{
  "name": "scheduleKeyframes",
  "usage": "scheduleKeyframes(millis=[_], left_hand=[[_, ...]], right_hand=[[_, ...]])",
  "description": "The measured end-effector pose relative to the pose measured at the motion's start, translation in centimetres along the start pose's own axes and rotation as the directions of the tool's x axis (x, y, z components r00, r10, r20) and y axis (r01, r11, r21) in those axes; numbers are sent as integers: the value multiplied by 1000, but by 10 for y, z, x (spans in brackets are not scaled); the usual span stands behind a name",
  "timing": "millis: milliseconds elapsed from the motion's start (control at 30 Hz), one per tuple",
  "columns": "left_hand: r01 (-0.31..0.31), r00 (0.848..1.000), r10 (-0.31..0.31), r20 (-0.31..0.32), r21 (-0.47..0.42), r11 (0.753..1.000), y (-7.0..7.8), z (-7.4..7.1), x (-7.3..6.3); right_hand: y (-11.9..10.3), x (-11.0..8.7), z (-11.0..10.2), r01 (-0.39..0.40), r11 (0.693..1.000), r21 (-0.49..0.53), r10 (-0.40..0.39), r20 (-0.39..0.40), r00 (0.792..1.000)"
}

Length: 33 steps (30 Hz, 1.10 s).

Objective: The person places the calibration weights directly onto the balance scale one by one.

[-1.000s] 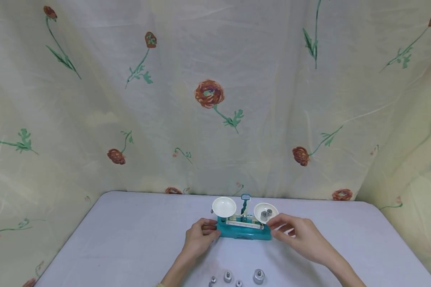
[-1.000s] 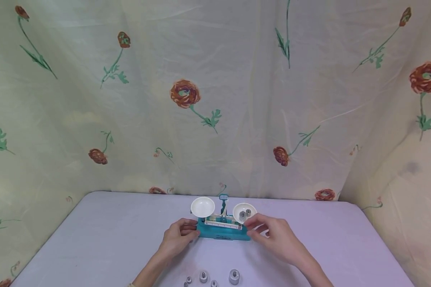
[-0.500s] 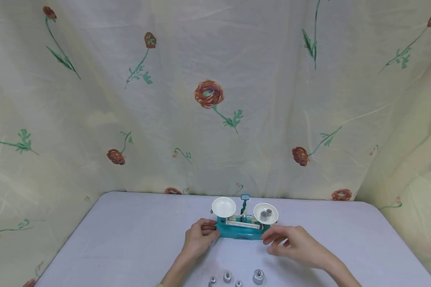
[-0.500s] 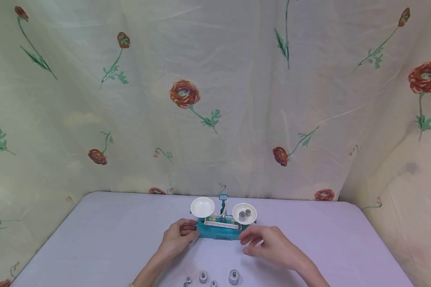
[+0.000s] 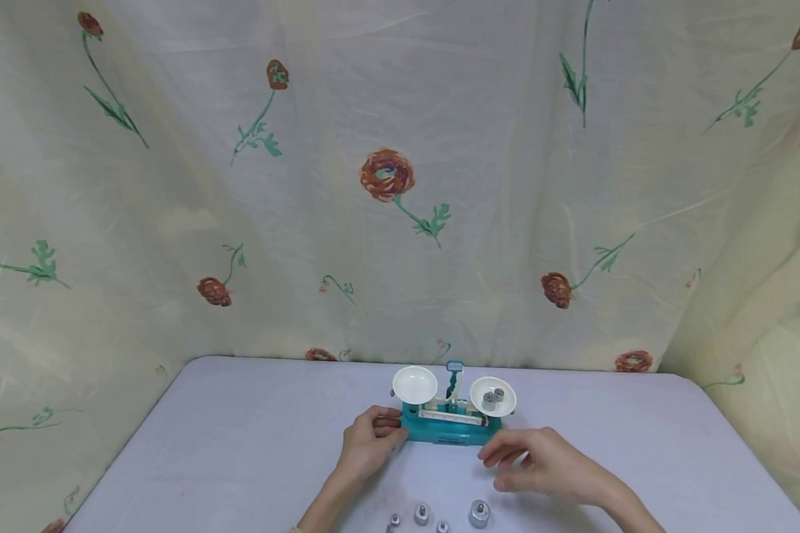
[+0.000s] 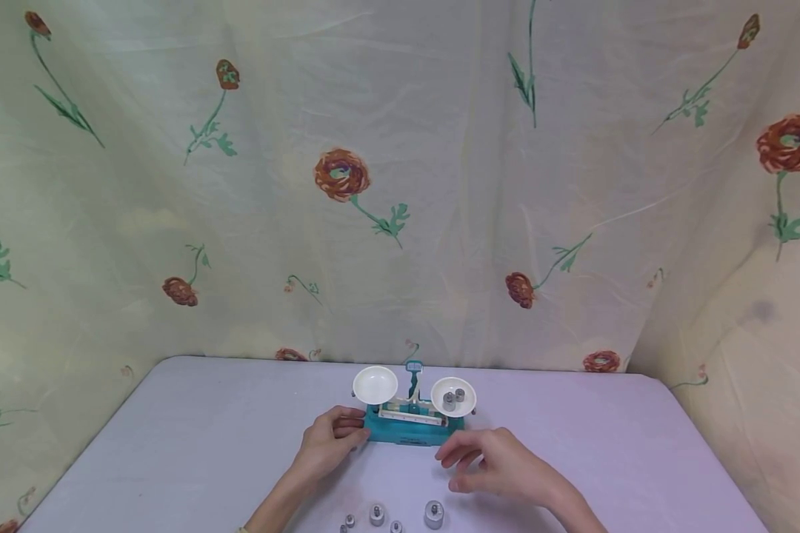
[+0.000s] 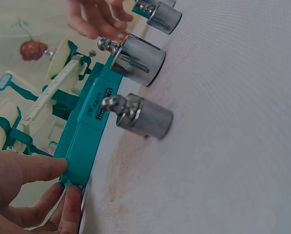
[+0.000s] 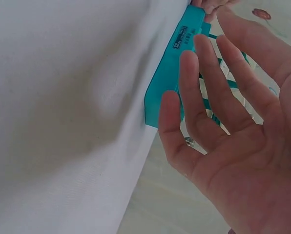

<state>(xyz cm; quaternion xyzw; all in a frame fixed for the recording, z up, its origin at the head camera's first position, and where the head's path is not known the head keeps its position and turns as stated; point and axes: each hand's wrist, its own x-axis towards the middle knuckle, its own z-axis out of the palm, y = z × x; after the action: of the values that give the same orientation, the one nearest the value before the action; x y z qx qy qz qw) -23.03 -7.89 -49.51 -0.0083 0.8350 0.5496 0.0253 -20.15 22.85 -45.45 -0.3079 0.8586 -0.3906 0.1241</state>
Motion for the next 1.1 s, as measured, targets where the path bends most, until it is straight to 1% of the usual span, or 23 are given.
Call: scheduleKeyframes(millis=[167, 300, 400, 633, 700, 900, 1100], left_hand=[[3, 1000, -3, 5, 2, 1000, -1, 0, 0], [4, 1000, -4, 13, -6, 1000, -1, -1, 0], [0, 1000, 0, 16, -10, 1000, -1, -1, 0], [3, 1000, -3, 13, -8, 1000, -1, -1, 0], [5, 1000, -5, 12, -1, 1000, -1, -1, 0], [3, 1000, -3, 8, 2, 1000, -1, -1, 0], [-2, 1000, 2, 6, 5, 1000, -2, 0, 0]], right_hand=[[1, 1, 3, -11, 999, 44, 9, 42, 999], [3, 1, 5, 20, 998, 56, -24, 64, 998], [3, 2, 7, 18, 997, 70, -24, 90, 996], [3, 4, 11, -83, 987, 135, 60, 167, 984], [3, 4, 12, -97, 985, 144, 71, 179, 981], [4, 5, 14, -123, 979, 159, 90, 200, 976], [5, 7, 17, -126, 979, 159, 91, 207, 974]])
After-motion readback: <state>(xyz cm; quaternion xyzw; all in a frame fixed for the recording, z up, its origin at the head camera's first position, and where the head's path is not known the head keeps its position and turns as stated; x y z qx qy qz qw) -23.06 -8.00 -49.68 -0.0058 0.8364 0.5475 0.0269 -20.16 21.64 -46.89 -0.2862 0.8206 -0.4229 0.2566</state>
